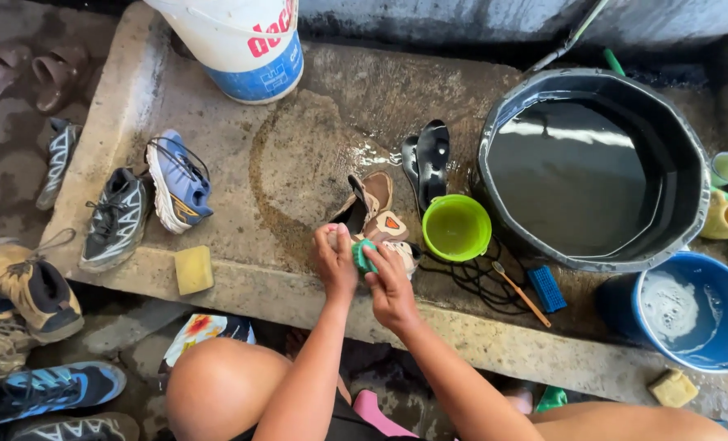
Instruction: Scrubbing the soles of shoes with a brush and soapy water in a washing area.
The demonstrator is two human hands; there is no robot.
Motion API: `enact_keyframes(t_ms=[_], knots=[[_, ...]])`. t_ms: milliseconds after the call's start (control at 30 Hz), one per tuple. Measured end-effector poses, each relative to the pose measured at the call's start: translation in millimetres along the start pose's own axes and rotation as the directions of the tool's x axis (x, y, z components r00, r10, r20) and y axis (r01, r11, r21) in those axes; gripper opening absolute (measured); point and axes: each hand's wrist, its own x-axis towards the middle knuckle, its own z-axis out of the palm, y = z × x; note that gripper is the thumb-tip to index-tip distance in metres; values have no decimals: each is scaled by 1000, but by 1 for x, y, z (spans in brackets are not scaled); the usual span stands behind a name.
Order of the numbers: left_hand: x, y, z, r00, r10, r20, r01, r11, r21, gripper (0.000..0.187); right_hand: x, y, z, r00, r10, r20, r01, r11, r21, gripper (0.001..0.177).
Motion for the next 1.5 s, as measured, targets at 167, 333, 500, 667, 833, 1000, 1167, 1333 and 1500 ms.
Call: enact_keyframes(t_ms=[167, 333, 500, 667, 833, 1000, 1167, 1333, 1500], knots=[[4, -11, -1, 994, -104, -23, 104, 994, -29, 32, -66, 94, -21, 999, -22, 31, 28, 972, -233, 47], [0, -17, 2, 985, -170, -28, 171, 985, 3, 33, -59, 96, -10, 998, 39, -45, -50, 959, -278, 47], [7, -20, 3, 993, -120, -17, 120, 993, 13, 33, -8, 1, 8, 997, -58, -46, 58, 998, -3, 49], [5, -21, -6, 966, -243, -87, 240, 970, -44, 36, -93, 129, -25, 1000, 3, 6, -1, 967, -257, 55], [5, -10, -5, 956, -277, -99, 278, 961, -1, 39, -73, 107, -14, 983, 184, -2, -178, 950, -258, 52], [8, -7, -1, 971, -195, -139, 204, 978, 52, 35, -14, 11, 4, 996, -37, 82, 39, 999, -22, 50], [10, 4, -11, 937, -319, -142, 322, 947, -4, 43, -93, 139, -20, 995, 81, 51, -62, 953, -295, 56], [5, -1, -8, 935, -321, -154, 327, 945, 17, 40, -83, 127, -16, 982, 186, 35, -163, 924, -345, 53], [15, -16, -1, 944, -292, -150, 300, 954, 29, 41, -7, -5, 10, 997, -31, 65, 31, 999, -6, 49]])
